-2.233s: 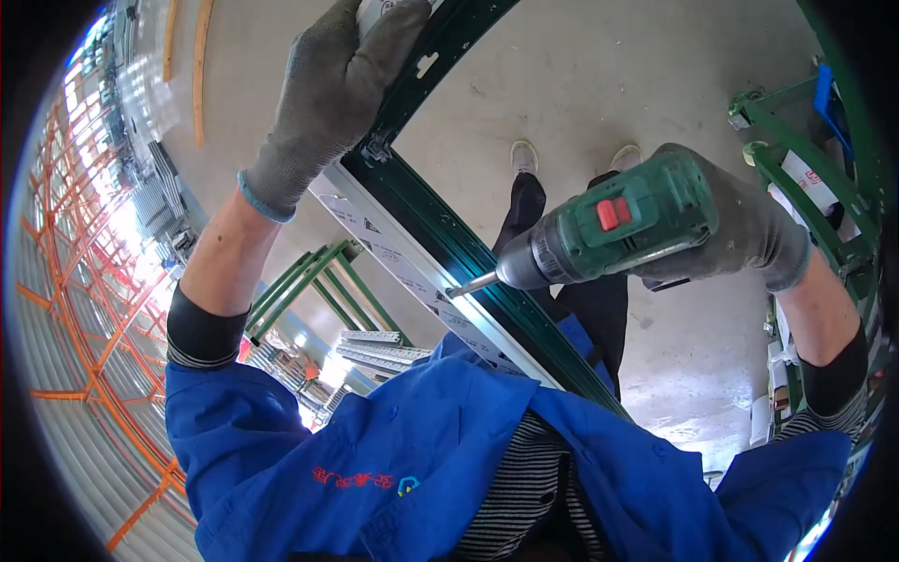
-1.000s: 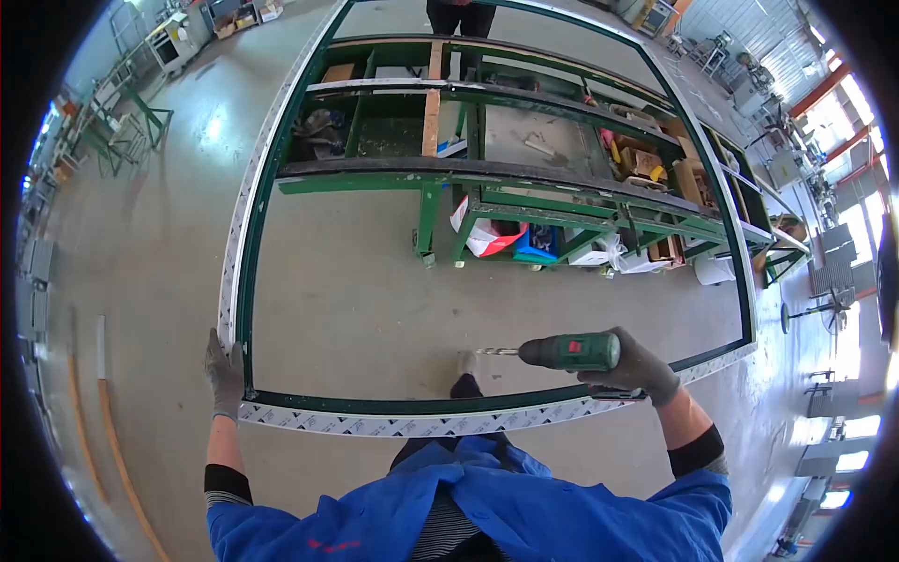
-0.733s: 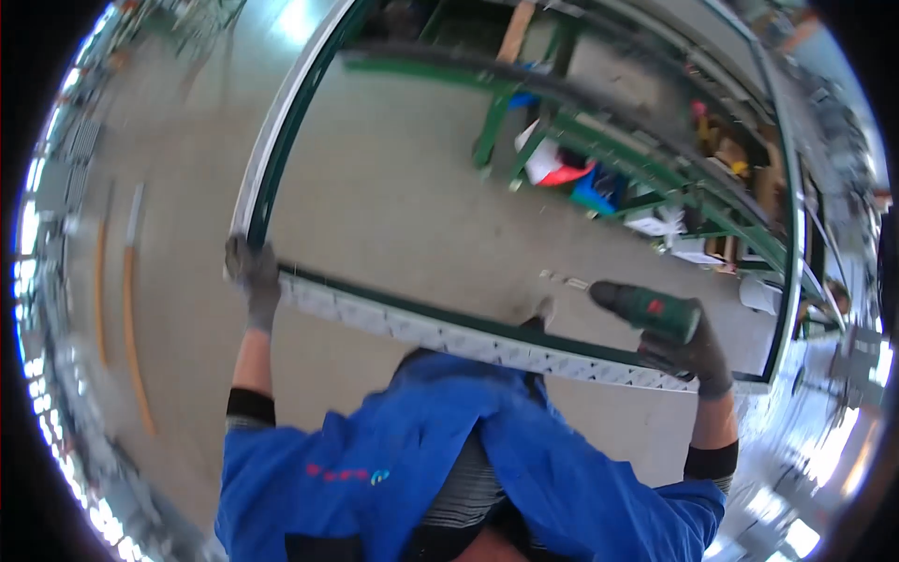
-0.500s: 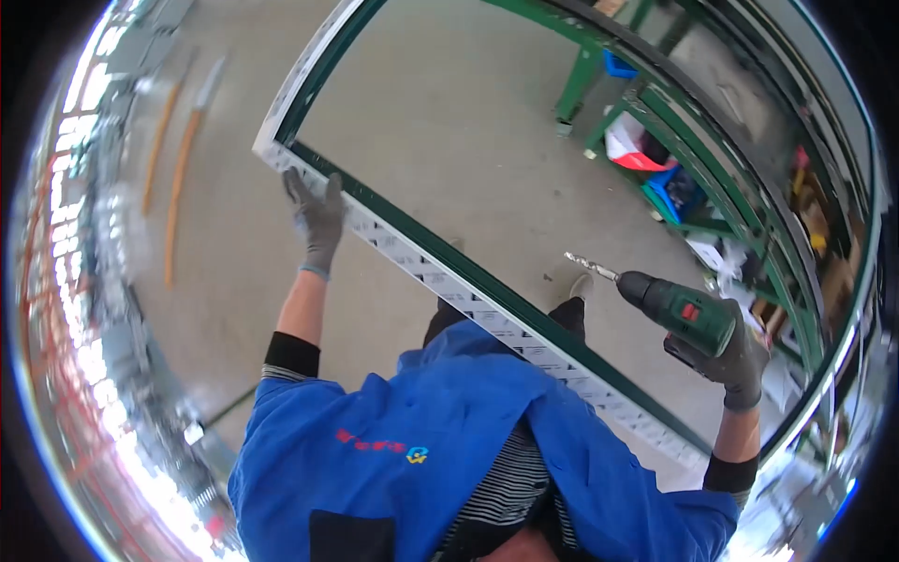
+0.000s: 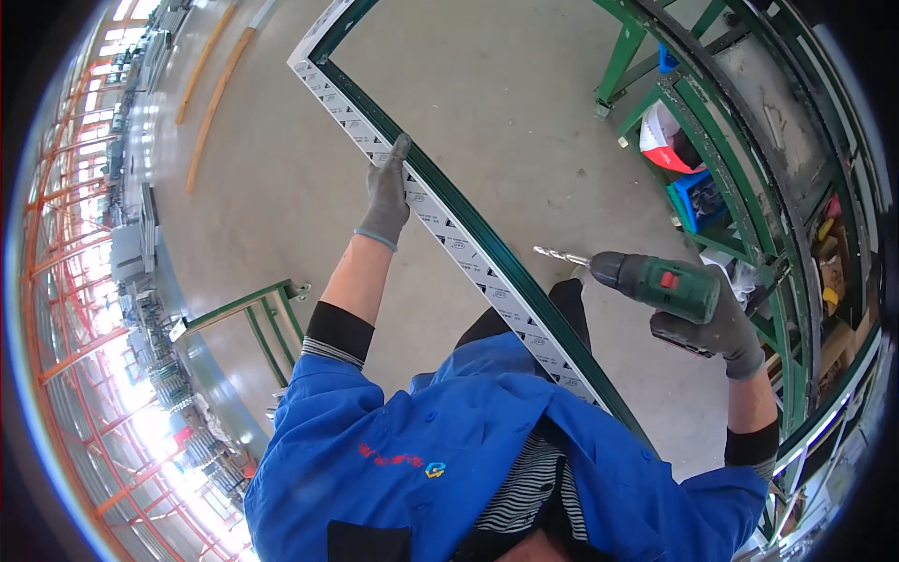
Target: The recorder is assembling a large metal frame by drilling and joining sections at an assembly station.
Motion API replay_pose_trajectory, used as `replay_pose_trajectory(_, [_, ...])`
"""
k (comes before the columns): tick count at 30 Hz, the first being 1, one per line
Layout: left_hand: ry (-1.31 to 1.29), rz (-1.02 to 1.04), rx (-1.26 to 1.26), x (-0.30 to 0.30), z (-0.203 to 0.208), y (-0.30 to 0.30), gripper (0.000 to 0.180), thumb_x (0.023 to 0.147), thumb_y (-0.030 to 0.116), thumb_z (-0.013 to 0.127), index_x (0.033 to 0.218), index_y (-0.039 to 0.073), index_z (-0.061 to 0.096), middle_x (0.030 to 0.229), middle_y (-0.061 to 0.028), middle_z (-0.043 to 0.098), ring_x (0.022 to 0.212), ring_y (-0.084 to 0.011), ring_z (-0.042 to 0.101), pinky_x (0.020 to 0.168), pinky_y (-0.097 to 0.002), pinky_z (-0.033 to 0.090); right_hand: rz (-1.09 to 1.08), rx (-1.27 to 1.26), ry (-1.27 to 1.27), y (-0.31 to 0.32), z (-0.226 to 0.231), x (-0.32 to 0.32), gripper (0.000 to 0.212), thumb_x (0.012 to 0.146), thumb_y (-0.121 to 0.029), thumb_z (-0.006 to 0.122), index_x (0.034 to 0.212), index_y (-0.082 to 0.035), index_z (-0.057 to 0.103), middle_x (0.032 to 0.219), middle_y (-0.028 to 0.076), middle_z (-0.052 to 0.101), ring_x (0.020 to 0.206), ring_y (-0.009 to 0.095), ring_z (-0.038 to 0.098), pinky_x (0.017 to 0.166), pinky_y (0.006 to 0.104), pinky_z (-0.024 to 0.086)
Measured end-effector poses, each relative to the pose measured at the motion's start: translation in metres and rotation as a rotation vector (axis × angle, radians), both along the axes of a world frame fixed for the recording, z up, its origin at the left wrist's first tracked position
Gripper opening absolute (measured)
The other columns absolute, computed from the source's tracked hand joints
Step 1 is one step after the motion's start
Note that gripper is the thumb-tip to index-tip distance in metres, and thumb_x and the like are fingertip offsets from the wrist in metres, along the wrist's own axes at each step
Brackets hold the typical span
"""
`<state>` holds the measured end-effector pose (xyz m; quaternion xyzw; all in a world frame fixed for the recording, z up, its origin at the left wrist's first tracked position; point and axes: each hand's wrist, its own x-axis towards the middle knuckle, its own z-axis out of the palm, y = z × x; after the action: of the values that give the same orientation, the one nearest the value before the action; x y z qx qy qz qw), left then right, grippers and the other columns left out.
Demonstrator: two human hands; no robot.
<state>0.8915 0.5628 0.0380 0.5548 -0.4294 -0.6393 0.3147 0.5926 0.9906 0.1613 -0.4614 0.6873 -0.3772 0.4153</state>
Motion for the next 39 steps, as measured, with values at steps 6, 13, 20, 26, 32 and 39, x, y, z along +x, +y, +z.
replay_pose_trajectory(6, [-0.028,0.022,-0.01,0.006,0.0,0.006,0.048,0.09,0.023,0.084,0.129,0.005,0.064,0.11,-0.0048,0.069,0.096,-0.0178,0.068,0.082,-0.0335,0.059,0.113,0.098,-0.156,-0.044,0.001,0.005,0.043,0.074,-0.012,0.091,0.112,-0.005,0.073,0.097,0.008,0.075,0.085,0.022,0.071,0.082,0.0362,0.055])
replay_pose_trajectory(13, [-0.026,-0.06,-0.003,0.008,0.005,0.006,0.038,0.093,0.018,0.08,0.122,0.003,0.061,0.103,-0.0049,0.067,0.091,-0.0151,0.067,0.08,-0.0316,0.059,0.389,-0.173,0.01,-0.082,-0.088,-0.025,0.048,0.07,-0.015,0.093,0.113,-0.008,0.072,0.102,0.01,0.076,0.092,0.029,0.073,0.081,0.0419,0.054])
replay_pose_trajectory(20, [-0.095,-0.113,0.05,0.007,0.013,0.007,0.024,0.096,0.019,0.069,0.114,0.004,0.062,0.09,-0.0061,0.068,0.075,-0.0164,0.069,0.068,-0.029,0.06,0.414,-0.111,-0.424,-0.13,-0.109,-0.045,0.046,0.071,-0.009,0.093,0.112,-0.005,0.072,0.097,0.008,0.076,0.086,0.026,0.072,0.085,0.04,0.053])
replay_pose_trajectory(26, [-0.14,-0.104,0.073,0.003,0.014,0.007,0.023,0.097,0.02,0.068,0.113,0.005,0.063,0.086,-0.0062,0.067,0.072,-0.0169,0.069,0.066,-0.0297,0.06,0.413,-0.145,-0.243,-0.115,-0.144,-0.048,0.069,0.069,-0.013,0.097,0.129,-0.005,0.063,0.12,0.011,0.069,0.105,0.027,0.068,0.093,0.0389,0.05])
replay_pose_trajectory(32, [-0.215,-0.08,0.035,0.001,0.017,0.008,0.022,0.098,0.02,0.068,0.112,0.005,0.063,0.086,-0.0061,0.067,0.073,-0.0168,0.069,0.067,-0.0303,0.06,0.488,-0.211,-0.18,-0.12,-0.149,-0.047,0.074,0.068,-0.013,0.097,0.133,-0.005,0.062,0.123,0.01,0.068,0.108,0.028,0.067,0.096,0.0396,0.049])
replay_pose_trajectory(39, [-0.203,-0.132,0.076,-0.003,0.021,0.011,0.02,0.099,0.023,0.064,0.108,0.004,0.065,0.085,-0.0071,0.068,0.072,-0.0172,0.069,0.066,-0.0295,0.059,0.487,-0.24,-0.213,-0.124,-0.144,-0.047,0.074,0.069,-0.01,0.096,0.134,-0.003,0.061,0.124,0.011,0.067,0.11,0.028,0.067,0.096,0.0374,0.051])
